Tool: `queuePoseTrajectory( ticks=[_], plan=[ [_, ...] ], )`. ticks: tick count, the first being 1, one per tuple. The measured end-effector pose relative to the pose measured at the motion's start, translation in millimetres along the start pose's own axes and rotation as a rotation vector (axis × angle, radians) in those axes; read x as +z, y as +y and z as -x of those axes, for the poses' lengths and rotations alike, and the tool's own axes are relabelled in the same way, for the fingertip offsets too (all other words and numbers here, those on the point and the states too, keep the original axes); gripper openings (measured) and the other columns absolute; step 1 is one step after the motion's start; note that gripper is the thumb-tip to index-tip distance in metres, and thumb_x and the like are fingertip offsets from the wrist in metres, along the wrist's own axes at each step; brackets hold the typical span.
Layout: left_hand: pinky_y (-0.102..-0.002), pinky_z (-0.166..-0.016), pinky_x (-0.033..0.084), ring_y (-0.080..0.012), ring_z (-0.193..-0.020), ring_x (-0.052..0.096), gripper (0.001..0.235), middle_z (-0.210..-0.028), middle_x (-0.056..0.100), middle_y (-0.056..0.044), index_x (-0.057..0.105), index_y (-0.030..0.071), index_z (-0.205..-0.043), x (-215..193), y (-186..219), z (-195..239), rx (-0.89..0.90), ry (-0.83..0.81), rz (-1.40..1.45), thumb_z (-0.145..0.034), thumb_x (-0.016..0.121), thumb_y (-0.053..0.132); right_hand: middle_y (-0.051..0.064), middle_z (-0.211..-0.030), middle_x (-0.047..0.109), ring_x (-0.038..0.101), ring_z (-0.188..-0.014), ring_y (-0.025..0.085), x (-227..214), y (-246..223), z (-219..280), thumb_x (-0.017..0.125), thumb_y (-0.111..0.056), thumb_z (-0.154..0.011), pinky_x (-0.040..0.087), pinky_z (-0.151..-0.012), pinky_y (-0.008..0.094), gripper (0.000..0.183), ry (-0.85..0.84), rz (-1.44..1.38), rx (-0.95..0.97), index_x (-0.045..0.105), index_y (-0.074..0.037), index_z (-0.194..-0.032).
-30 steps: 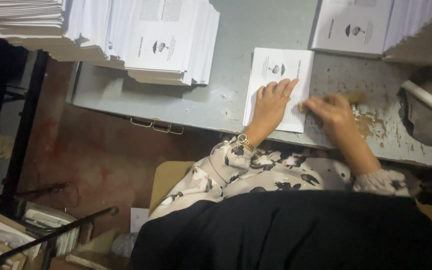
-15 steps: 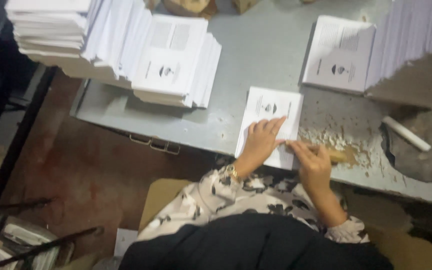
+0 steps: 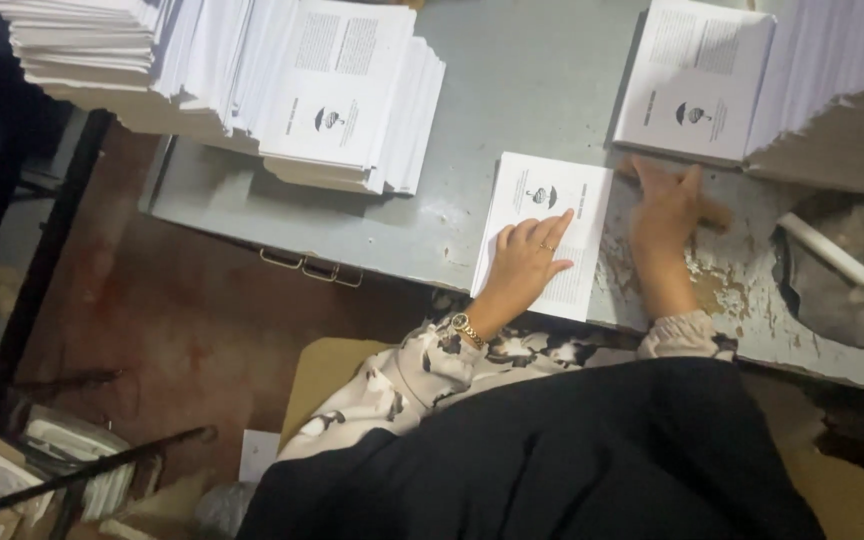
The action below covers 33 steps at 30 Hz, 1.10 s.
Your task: Folding printed paper sheets and organizing them into neat stacks in a print shop finishing area.
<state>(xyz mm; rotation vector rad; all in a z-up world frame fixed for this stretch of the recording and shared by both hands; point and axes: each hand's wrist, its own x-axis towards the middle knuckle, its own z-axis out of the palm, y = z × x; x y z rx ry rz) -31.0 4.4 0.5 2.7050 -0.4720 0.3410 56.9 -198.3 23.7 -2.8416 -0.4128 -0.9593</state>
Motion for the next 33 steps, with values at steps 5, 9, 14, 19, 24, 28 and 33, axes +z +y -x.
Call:
queuePoseTrajectory(
  ticks=[5, 9, 14, 19, 24, 28, 33],
  plan=[
    [-0.052, -0.105, 0.039, -0.0292, -0.125, 0.052, 0.082, -0.141, 0.053, -0.005, 0.027, 0.019, -0.163, -9, 2, -3, -0.02, 0.008, 0.019, -0.093, 0.067, 0.037, -0.008, -0.094, 0.074, 0.061, -0.08, 0.02, -51, -45, 33, 0.061, -0.008, -0.101, 0.05, -0.078, 0.027, 0.028, -0.042, -0.188, 0.053, 0.078, -0.029, -0.106],
    [-0.053, -0.105, 0.041, -0.0306, -0.124, 0.055, 0.081, -0.139, 0.056, -0.005, 0.029, 0.019, -0.162, -12, 3, -1, -0.047, -0.022, 0.045, -0.094, 0.068, 0.037, 0.0, -0.1, 0.079, 0.068, -0.083, 0.021, -52, -53, 38, 0.064, -0.004, -0.099, 0.047, -0.085, 0.031, 0.022, -0.046, -0.132, -0.047, 0.076, -0.021, -0.107],
    [-0.054, -0.108, 0.038, -0.0309, -0.127, 0.052, 0.081, -0.141, 0.053, -0.005, 0.025, 0.019, -0.164, -10, -1, -2, -0.032, -0.025, 0.051, -0.096, 0.065, 0.037, -0.007, -0.08, 0.073, 0.063, -0.083, 0.014, 6, -24, -7, 0.072, -0.011, -0.09, 0.054, -0.075, 0.021, 0.032, 0.097, 0.101, -0.053, 0.074, -0.034, -0.112],
    [-0.054, -0.108, 0.038, -0.029, -0.128, 0.052, 0.081, -0.141, 0.053, -0.003, 0.027, 0.021, -0.163, 4, 0, 5, -0.044, 0.01, 0.043, -0.095, 0.065, 0.042, 0.015, -0.121, 0.06, 0.061, -0.108, 0.032, -16, -23, -31, 0.067, 0.005, -0.095, 0.055, -0.091, 0.042, 0.044, -0.158, -0.196, 0.184, 0.073, -0.02, -0.131],
    [-0.052, -0.107, 0.041, -0.0278, -0.127, 0.053, 0.076, -0.14, 0.054, -0.003, 0.031, 0.019, -0.161, 3, -2, 5, -0.032, 0.033, 0.018, -0.095, 0.063, 0.042, 0.005, -0.098, 0.058, 0.068, -0.086, 0.024, -1, -2, 21, 0.065, -0.009, -0.104, 0.06, -0.073, 0.035, 0.032, -0.166, -0.078, 0.06, 0.076, -0.034, -0.121],
    [-0.051, -0.107, 0.04, -0.0272, -0.126, 0.052, 0.077, -0.14, 0.053, -0.004, 0.027, 0.018, -0.162, -1, -5, -3, -0.017, 0.042, 0.042, -0.097, 0.064, 0.038, 0.002, -0.081, 0.064, 0.062, -0.084, 0.022, -45, -12, 67, 0.062, -0.005, -0.096, 0.055, -0.077, 0.03, 0.039, -0.08, -0.196, -0.164, 0.076, -0.033, -0.118],
    [-0.051, -0.107, 0.04, -0.0267, -0.127, 0.052, 0.078, -0.141, 0.053, -0.004, 0.029, 0.017, -0.162, 3, -3, 0, -0.023, 0.055, 0.023, -0.096, 0.065, 0.038, 0.003, -0.075, 0.069, 0.067, -0.09, 0.023, -101, -25, 135, 0.063, 0.0, -0.087, 0.056, -0.076, 0.03, 0.044, -0.152, -0.236, -0.24, 0.076, -0.033, -0.112]
  ],
)
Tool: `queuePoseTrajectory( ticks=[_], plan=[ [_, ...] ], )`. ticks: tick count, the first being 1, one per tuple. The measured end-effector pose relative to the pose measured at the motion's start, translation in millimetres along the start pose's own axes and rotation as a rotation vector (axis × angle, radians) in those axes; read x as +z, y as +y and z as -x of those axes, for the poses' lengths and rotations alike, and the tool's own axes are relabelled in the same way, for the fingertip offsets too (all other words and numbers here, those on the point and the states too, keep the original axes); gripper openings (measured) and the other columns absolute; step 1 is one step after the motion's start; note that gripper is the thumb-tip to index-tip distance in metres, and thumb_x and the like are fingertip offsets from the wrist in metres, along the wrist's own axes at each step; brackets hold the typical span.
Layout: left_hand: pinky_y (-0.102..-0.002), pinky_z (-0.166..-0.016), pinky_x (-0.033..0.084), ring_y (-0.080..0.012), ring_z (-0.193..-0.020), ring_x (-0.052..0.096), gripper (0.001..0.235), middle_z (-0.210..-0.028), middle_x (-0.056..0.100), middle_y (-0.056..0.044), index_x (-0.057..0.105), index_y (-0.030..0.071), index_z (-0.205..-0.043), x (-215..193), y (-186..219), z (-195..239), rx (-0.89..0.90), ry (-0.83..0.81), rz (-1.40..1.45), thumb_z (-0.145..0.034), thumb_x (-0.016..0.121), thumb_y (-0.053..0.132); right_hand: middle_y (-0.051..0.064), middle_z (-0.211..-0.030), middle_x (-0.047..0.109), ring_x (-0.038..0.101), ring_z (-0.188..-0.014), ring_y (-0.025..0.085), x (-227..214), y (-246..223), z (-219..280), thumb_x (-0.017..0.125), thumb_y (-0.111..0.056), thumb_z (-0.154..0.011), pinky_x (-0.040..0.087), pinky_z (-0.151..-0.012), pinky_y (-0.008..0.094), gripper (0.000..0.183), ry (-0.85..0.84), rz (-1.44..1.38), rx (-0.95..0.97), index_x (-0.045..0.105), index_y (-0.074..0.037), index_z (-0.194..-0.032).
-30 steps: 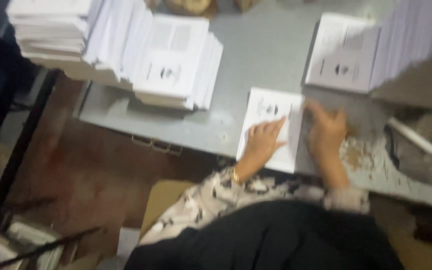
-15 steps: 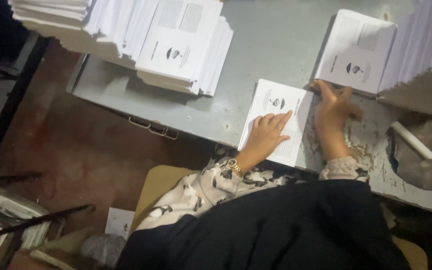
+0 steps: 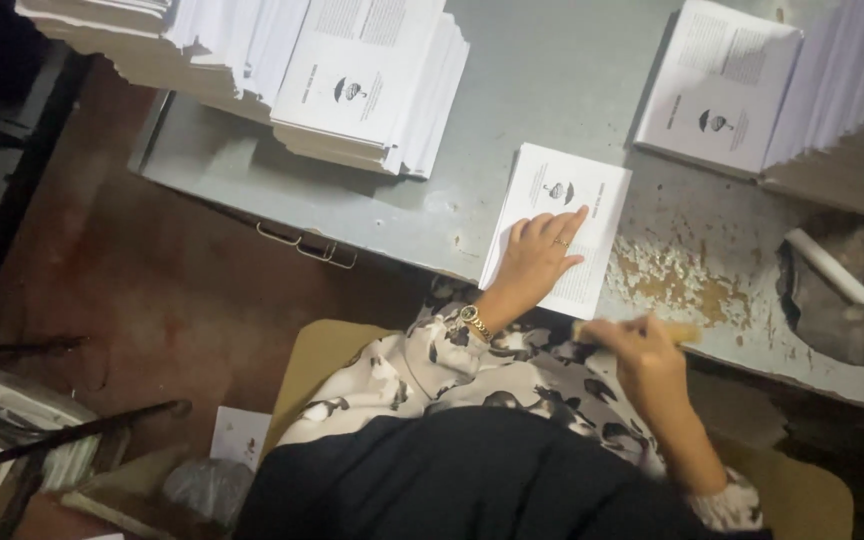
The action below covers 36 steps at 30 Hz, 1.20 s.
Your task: Folding printed paper sheets and organizing them into neat stacks in a print shop finishing area.
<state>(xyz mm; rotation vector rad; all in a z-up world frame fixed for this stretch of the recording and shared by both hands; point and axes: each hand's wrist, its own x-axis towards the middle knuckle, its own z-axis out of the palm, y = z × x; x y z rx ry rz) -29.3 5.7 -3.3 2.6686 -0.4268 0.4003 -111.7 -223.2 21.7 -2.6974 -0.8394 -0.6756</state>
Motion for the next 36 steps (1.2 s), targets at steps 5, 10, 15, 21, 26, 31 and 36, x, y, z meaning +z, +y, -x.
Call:
queuePoseTrajectory(
  ticks=[5, 10, 15, 21, 26, 31, 36],
  plan=[
    [-0.052, -0.107, 0.04, -0.0277, -0.126, 0.052, 0.075, -0.14, 0.053, -0.005, 0.029, 0.017, -0.161, -2, -1, 0, 0.019, -0.013, 0.01, -0.098, 0.064, 0.035, 0.005, -0.099, 0.064, 0.063, -0.089, 0.028, 16, 44, -23, 0.065, -0.005, -0.096, 0.054, -0.077, 0.04, 0.047, 0.08, -0.092, 0.104, 0.075, -0.043, -0.123],
    [-0.053, -0.107, 0.038, -0.0291, -0.127, 0.052, 0.073, -0.138, 0.054, -0.005, 0.03, 0.017, -0.161, -8, -2, -3, 0.034, -0.013, 0.03, -0.099, 0.063, 0.034, 0.007, -0.103, 0.069, 0.064, -0.095, 0.026, 74, 70, -117, 0.072, -0.004, -0.088, 0.054, -0.077, 0.038, 0.044, 0.075, 0.107, 0.226, 0.076, -0.03, -0.123],
    [-0.052, -0.109, 0.038, -0.0276, -0.129, 0.051, 0.07, -0.14, 0.054, -0.002, 0.031, 0.02, -0.161, 7, 4, 8, 0.023, -0.003, -0.024, -0.1, 0.061, 0.037, 0.018, -0.117, 0.063, 0.063, -0.11, 0.032, 15, 34, -180, 0.067, -0.003, -0.093, 0.051, -0.091, 0.041, 0.038, 0.045, -0.2, 0.502, 0.064, -0.017, -0.129],
    [-0.06, -0.123, 0.031, -0.0329, -0.149, 0.041, 0.09, -0.16, 0.042, -0.007, 0.04, 0.021, -0.155, -50, 61, 43, 0.105, -0.039, -0.178, -0.083, 0.073, 0.062, 0.037, -0.129, 0.064, 0.047, -0.128, 0.057, 31, 75, -124, 0.061, -0.009, -0.098, 0.046, -0.096, 0.064, 0.049, -0.066, -0.018, 0.536, 0.064, -0.014, -0.146],
    [-0.056, -0.117, 0.041, -0.0334, -0.144, 0.048, 0.073, -0.156, 0.048, -0.007, 0.057, 0.015, -0.143, -30, 46, 58, 0.163, 0.087, -0.024, -0.078, 0.065, -0.018, 0.029, -0.155, 0.048, 0.046, -0.141, 0.049, -4, 50, -50, 0.05, 0.017, -0.088, 0.033, -0.119, 0.056, 0.065, 0.198, -0.27, 0.308, 0.051, 0.005, -0.152],
    [-0.047, -0.109, 0.043, -0.0274, -0.133, 0.057, 0.067, -0.143, 0.06, 0.003, 0.059, 0.028, -0.139, -15, 30, 72, 0.138, -0.045, 0.081, -0.078, 0.081, 0.012, 0.012, -0.073, 0.068, 0.07, -0.072, 0.029, 1, -4, 19, 0.052, -0.039, -0.117, 0.054, -0.069, 0.035, 0.039, -0.059, -0.716, 0.956, 0.075, -0.013, -0.099],
    [-0.034, -0.102, 0.05, -0.0167, -0.121, 0.066, 0.042, -0.128, 0.068, 0.013, 0.065, 0.032, -0.132, -94, 51, 81, 0.118, 0.039, 0.287, -0.097, 0.062, 0.01, 0.04, -0.116, 0.068, 0.071, -0.099, 0.046, -14, -23, 2, 0.022, -0.066, -0.105, 0.057, -0.082, 0.05, 0.091, -0.465, -1.564, 1.244, 0.056, 0.011, -0.14]
  ],
)
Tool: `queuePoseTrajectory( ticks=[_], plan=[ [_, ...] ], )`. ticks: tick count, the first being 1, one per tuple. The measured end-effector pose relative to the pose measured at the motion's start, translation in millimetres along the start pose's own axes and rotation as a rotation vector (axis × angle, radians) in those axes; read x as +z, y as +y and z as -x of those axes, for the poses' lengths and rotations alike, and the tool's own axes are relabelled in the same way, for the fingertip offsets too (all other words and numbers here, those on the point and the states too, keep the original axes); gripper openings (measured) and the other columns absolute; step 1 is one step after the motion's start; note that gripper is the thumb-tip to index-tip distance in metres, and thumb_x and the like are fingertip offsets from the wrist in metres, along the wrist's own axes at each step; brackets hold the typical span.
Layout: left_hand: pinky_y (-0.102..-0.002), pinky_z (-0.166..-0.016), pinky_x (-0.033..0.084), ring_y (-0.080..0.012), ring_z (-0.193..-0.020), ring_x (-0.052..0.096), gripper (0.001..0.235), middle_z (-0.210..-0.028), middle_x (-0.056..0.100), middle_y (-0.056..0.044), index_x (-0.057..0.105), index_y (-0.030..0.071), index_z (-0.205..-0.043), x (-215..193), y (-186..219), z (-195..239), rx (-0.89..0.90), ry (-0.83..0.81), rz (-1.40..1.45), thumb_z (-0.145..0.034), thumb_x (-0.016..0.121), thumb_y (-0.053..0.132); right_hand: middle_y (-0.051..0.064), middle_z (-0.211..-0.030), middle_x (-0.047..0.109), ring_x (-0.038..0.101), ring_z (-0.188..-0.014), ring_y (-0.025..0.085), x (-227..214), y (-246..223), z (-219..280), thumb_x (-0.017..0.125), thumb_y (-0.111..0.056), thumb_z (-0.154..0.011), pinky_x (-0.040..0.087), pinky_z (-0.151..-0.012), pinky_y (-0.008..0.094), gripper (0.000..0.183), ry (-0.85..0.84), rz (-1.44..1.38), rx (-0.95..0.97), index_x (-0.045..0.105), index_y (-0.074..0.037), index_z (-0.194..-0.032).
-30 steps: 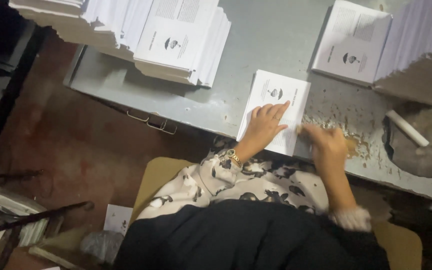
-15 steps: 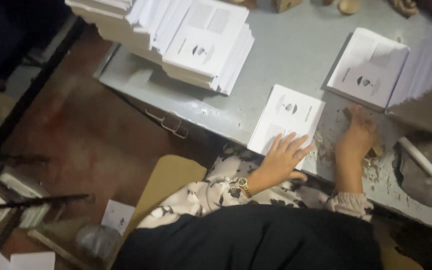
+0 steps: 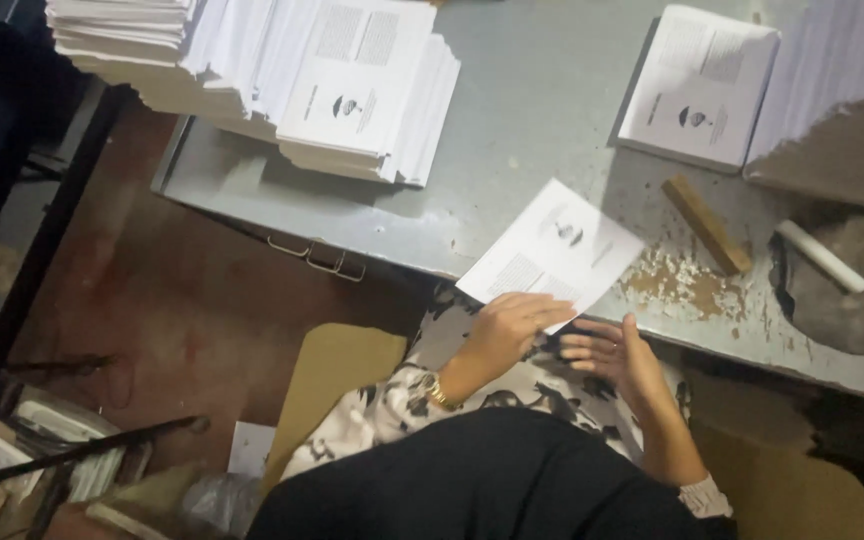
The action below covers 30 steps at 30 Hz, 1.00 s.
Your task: Folding printed paper sheets and organizing them into neat stacks in a print shop finishing area.
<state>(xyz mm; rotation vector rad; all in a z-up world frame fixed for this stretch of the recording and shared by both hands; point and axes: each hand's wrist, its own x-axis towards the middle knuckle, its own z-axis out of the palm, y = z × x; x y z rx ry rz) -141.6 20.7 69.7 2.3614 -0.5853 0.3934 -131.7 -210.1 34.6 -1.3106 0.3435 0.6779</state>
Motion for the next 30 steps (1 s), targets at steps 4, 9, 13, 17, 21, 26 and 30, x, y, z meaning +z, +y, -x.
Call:
queuePoseTrajectory(
  ticks=[4, 9, 13, 17, 21, 26, 30],
  plan=[
    [-0.041, -0.111, 0.043, -0.0169, -0.117, 0.068, 0.027, -0.112, 0.075, 0.013, 0.075, 0.032, -0.111, -42, 2, -6, 0.149, 0.105, 0.181, -0.105, 0.052, 0.02, 0.024, -0.104, 0.065, 0.07, -0.097, 0.041, -10, 8, -31, 0.038, -0.068, -0.1, 0.055, -0.089, 0.065, 0.071, -0.132, -0.305, -0.142, 0.057, -0.003, -0.123],
    [-0.057, -0.127, 0.016, -0.0215, -0.125, 0.065, 0.04, -0.106, 0.077, 0.008, 0.078, 0.031, -0.101, -108, 1, -8, 0.296, -0.039, 0.444, -0.106, 0.041, 0.046, 0.009, -0.107, 0.07, 0.071, -0.094, 0.028, 8, -21, -18, 0.064, -0.024, -0.102, 0.058, -0.086, 0.062, 0.026, 0.071, -0.424, -0.217, 0.065, -0.01, -0.124],
    [-0.061, -0.126, 0.005, -0.0278, -0.122, 0.067, 0.029, -0.097, 0.079, 0.002, 0.081, 0.023, -0.089, -159, 4, -16, 0.263, -0.125, 0.622, -0.1, 0.054, 0.026, 0.013, -0.091, 0.069, 0.068, -0.079, 0.026, 22, -53, 20, 0.066, -0.015, -0.091, 0.059, -0.071, 0.05, 0.037, -0.079, -0.349, -0.143, 0.065, -0.004, -0.127],
    [-0.066, -0.126, -0.008, -0.0293, -0.13, 0.063, 0.033, -0.098, 0.08, 0.002, 0.081, 0.023, -0.084, -177, 5, -22, 0.181, -0.241, 0.691, -0.085, 0.065, -0.006, 0.023, -0.087, 0.076, 0.072, -0.065, 0.027, 27, -67, 38, 0.071, -0.008, -0.084, 0.061, -0.059, 0.045, 0.048, -0.208, -0.124, -0.049, 0.065, 0.008, -0.129],
    [-0.06, -0.124, 0.014, -0.0309, -0.127, 0.062, 0.019, -0.123, 0.074, -0.008, 0.078, 0.013, -0.084, -153, -13, -29, -0.027, 0.15, 0.403, -0.084, 0.072, -0.005, 0.015, -0.077, 0.076, 0.07, -0.057, 0.017, 24, -86, 22, 0.072, -0.003, -0.084, 0.059, -0.053, 0.032, 0.04, -0.105, -0.116, -0.232, 0.065, 0.009, -0.122],
    [-0.053, -0.115, 0.04, -0.0358, -0.127, 0.062, 0.025, -0.132, 0.07, -0.014, 0.072, 0.008, -0.119, -139, -5, -38, -0.3, 0.265, 0.481, -0.093, 0.069, 0.01, 0.01, -0.115, 0.067, 0.072, -0.086, 0.016, 10, -113, -53, 0.067, -0.004, -0.096, 0.064, -0.067, 0.031, 0.048, 0.161, -0.312, -0.521, 0.049, 0.002, -0.139],
    [-0.049, -0.111, 0.045, -0.0324, -0.124, 0.065, 0.025, -0.128, 0.072, -0.011, 0.075, 0.011, -0.116, -141, 0, -33, -0.303, 0.186, 0.516, -0.091, 0.072, 0.014, 0.02, -0.126, 0.062, 0.076, -0.106, 0.03, 5, -148, -158, 0.07, -0.002, -0.101, 0.066, -0.092, 0.054, 0.054, 0.203, -0.445, -0.637, 0.041, 0.004, -0.145]
  ],
)
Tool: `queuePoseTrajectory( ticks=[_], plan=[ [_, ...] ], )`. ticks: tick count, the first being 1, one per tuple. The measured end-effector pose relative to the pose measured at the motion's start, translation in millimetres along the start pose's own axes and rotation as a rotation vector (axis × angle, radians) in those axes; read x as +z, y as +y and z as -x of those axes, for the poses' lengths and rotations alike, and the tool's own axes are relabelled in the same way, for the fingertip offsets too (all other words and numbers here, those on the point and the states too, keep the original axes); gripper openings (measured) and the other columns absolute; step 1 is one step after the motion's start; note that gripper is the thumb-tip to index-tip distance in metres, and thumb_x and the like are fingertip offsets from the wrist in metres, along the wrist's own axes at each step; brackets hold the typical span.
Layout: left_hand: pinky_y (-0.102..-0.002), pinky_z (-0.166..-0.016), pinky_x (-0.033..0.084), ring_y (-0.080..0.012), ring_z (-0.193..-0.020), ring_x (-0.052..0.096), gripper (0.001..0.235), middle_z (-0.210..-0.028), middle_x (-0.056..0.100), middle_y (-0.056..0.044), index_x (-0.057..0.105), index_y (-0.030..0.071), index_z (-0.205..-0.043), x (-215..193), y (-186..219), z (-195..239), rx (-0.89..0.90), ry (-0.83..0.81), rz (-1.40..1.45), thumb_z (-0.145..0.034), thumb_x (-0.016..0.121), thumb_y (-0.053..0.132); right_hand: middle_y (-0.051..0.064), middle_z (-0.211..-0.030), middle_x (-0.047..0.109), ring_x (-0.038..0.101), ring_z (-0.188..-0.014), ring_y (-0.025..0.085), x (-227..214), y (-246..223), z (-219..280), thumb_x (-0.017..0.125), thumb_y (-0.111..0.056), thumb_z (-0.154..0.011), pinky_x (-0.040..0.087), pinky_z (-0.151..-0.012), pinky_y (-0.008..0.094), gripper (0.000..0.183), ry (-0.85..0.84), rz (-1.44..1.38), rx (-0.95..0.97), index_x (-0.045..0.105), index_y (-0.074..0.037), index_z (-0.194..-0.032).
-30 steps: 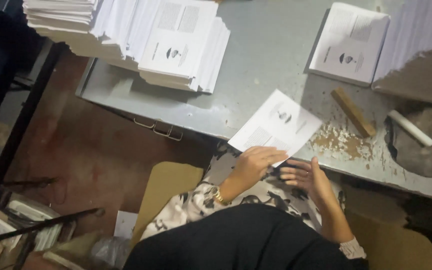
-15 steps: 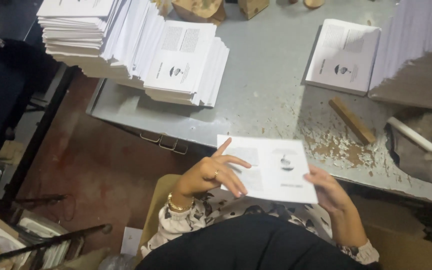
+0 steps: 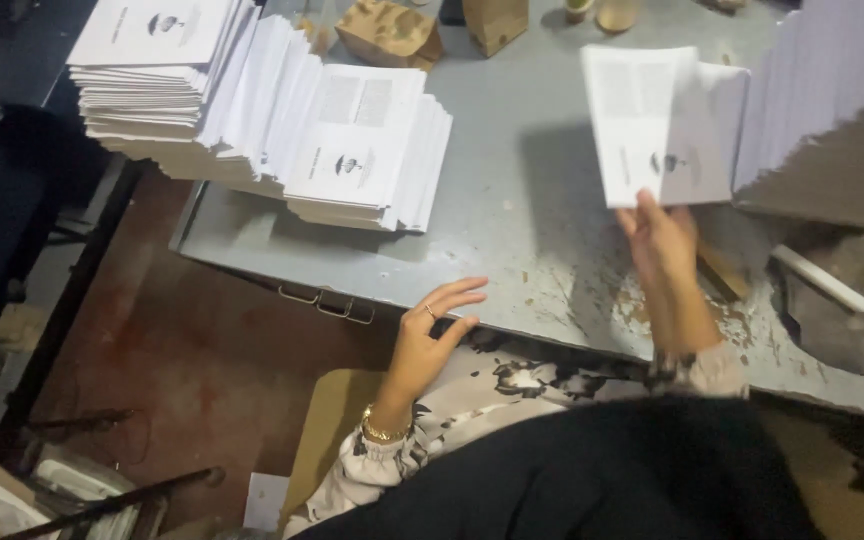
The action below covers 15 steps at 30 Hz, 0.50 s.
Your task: Folding printed paper sheets and organizing them into neat stacks in a print shop finishing area.
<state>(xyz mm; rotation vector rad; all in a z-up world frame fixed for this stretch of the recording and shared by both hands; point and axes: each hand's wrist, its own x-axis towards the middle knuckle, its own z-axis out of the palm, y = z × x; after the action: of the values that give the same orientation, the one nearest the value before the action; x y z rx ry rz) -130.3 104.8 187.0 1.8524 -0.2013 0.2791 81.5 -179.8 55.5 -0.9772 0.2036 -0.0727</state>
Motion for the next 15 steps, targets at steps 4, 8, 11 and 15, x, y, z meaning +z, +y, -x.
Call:
queuePoseTrajectory(
  ticks=[4, 8, 11, 15],
  plan=[
    [-0.044, -0.108, 0.05, -0.028, -0.122, 0.067, 0.019, -0.125, 0.072, -0.009, 0.074, 0.01, -0.113, -19, 1, 8, -0.01, 0.076, -0.046, -0.095, 0.068, 0.012, 0.025, -0.135, 0.063, 0.073, -0.119, 0.041, -28, 54, -102, 0.077, 0.007, -0.093, 0.063, -0.102, 0.063, 0.058, 0.039, -0.327, -0.045, 0.046, 0.0, -0.141],
    [-0.038, -0.109, 0.053, -0.0242, -0.117, 0.069, 0.019, -0.12, 0.073, -0.01, 0.072, 0.007, -0.114, -45, -13, 12, 0.034, 0.265, -0.185, -0.097, 0.063, 0.004, 0.031, -0.143, 0.065, 0.063, -0.133, 0.045, -31, 33, -107, 0.056, -0.003, -0.103, 0.056, -0.111, 0.064, 0.04, 0.094, -0.57, 0.208, 0.056, 0.014, -0.138],
    [-0.037, -0.106, 0.054, -0.0239, -0.113, 0.07, 0.018, -0.117, 0.074, -0.01, 0.072, 0.005, -0.113, -63, -31, 3, 0.087, 0.489, -0.369, -0.098, 0.064, 0.002, -0.003, -0.124, 0.065, 0.065, -0.123, 0.008, 25, -47, 38, 0.059, -0.014, -0.11, 0.057, -0.126, 0.037, 0.023, -0.145, 0.26, -0.069, 0.059, -0.018, -0.132],
    [-0.033, -0.095, 0.057, -0.0228, -0.106, 0.072, 0.015, -0.113, 0.074, -0.01, 0.072, 0.003, -0.111, -93, -51, -41, 0.151, 0.718, -0.457, -0.102, 0.061, 0.008, 0.038, -0.134, 0.059, 0.06, -0.123, 0.042, -49, -23, 66, 0.065, 0.019, -0.106, 0.052, -0.102, 0.048, 0.037, -0.04, 0.829, -0.708, 0.054, 0.026, -0.14]
  ],
)
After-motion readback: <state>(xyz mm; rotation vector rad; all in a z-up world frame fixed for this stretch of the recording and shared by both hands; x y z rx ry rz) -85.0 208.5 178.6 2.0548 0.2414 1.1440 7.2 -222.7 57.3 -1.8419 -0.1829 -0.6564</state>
